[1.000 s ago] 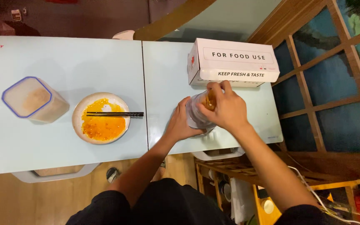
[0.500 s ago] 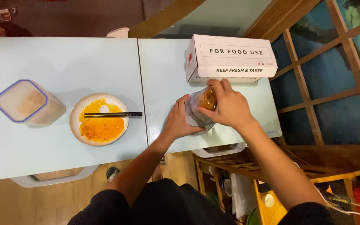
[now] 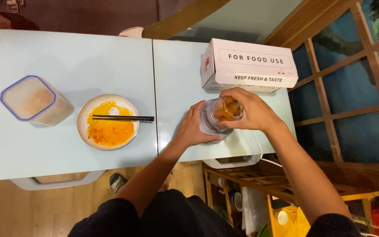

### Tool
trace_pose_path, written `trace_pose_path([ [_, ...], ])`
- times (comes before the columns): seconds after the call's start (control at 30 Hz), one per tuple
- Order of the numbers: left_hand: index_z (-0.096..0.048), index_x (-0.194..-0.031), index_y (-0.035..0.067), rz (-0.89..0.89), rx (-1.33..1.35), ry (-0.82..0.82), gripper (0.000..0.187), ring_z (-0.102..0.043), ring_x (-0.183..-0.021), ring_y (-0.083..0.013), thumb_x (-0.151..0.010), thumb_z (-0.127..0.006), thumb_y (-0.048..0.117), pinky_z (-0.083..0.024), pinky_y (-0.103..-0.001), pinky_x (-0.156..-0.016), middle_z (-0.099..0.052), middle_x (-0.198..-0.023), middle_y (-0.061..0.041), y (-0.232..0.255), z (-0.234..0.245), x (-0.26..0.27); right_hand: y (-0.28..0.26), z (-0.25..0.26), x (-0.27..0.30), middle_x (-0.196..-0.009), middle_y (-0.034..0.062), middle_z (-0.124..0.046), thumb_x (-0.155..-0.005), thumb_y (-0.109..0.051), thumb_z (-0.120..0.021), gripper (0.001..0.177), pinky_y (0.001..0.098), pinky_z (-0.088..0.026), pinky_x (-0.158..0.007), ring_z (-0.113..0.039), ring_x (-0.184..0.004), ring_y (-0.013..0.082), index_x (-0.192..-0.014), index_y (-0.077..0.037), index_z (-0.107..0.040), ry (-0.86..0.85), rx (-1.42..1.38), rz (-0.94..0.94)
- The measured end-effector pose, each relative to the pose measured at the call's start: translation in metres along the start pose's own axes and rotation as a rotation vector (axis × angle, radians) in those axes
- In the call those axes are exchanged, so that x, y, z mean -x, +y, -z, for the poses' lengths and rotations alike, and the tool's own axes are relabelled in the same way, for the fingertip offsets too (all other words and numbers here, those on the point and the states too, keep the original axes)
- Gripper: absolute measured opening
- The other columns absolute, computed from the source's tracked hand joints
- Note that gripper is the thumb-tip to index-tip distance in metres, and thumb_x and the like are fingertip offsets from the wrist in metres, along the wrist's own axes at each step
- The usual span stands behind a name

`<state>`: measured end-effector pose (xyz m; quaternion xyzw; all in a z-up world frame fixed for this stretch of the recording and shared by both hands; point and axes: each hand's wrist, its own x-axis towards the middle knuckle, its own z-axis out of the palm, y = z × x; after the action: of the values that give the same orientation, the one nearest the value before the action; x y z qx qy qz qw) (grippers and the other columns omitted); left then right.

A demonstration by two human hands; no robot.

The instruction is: The person removes the lid from a food processor, then uses chopsticks to transfer orange food pieces from a plate into a small blending cup. They attach the cup to a blender base, operate the blender, and then scrape the blended mixture from the cup lid with chopsticks.

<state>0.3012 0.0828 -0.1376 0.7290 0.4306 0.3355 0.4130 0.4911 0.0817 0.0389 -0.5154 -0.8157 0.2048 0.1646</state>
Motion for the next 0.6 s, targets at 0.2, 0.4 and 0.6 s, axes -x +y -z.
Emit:
trace_pose_path([
  [0.2, -0.028, -0.153, 0.002, -0.049, 0.001, 0.021, 0.135, -0.042, -0.141, -0.0391, -0.049, -0.099, 0.049, -0.039, -0.05, -0.114, -0.043, -0.152, -0.02, -0.007, -0.008, 0.002, 0.002, -0.045, 0.01, -0.115, 0.0131, -0.07, -0.07, -0.024, -0.093, 0.064, 0.0361, -0.059, -0.091, -0.072, -0.101, 0.0266, -0.121, -0.003, -0.062, 0.398, -0.037, -0.028],
  [0.4, -0.027, -0.153, 0.0, -0.087, 0.036, 0.07, 0.133, -0.041, -0.142, -0.0395, -0.051, -0.099, 0.046, -0.038, -0.049, -0.116, -0.041, -0.153, -0.021, -0.006, -0.01, 0.003, -0.017, -0.066, 0.008, -0.108, 0.0124, -0.07, -0.072, -0.022, -0.094, 0.06, 0.0346, -0.06, -0.086, -0.072, -0.094, 0.0238, -0.119, -0.001, -0.063, 0.666, -0.074, -0.246],
  [0.6, -0.027, -0.154, 0.001, -0.072, 0.041, 0.073, 0.132, -0.043, -0.141, -0.04, -0.052, -0.098, 0.044, -0.039, -0.048, -0.115, -0.042, -0.153, -0.021, -0.005, -0.012, 0.005, -0.018, -0.076, 0.004, -0.113, 0.0138, -0.07, -0.074, -0.021, -0.091, 0.056, 0.0357, -0.059, -0.088, -0.072, -0.097, 0.0253, -0.12, 0.0, -0.065, 0.782, -0.014, -0.243],
])
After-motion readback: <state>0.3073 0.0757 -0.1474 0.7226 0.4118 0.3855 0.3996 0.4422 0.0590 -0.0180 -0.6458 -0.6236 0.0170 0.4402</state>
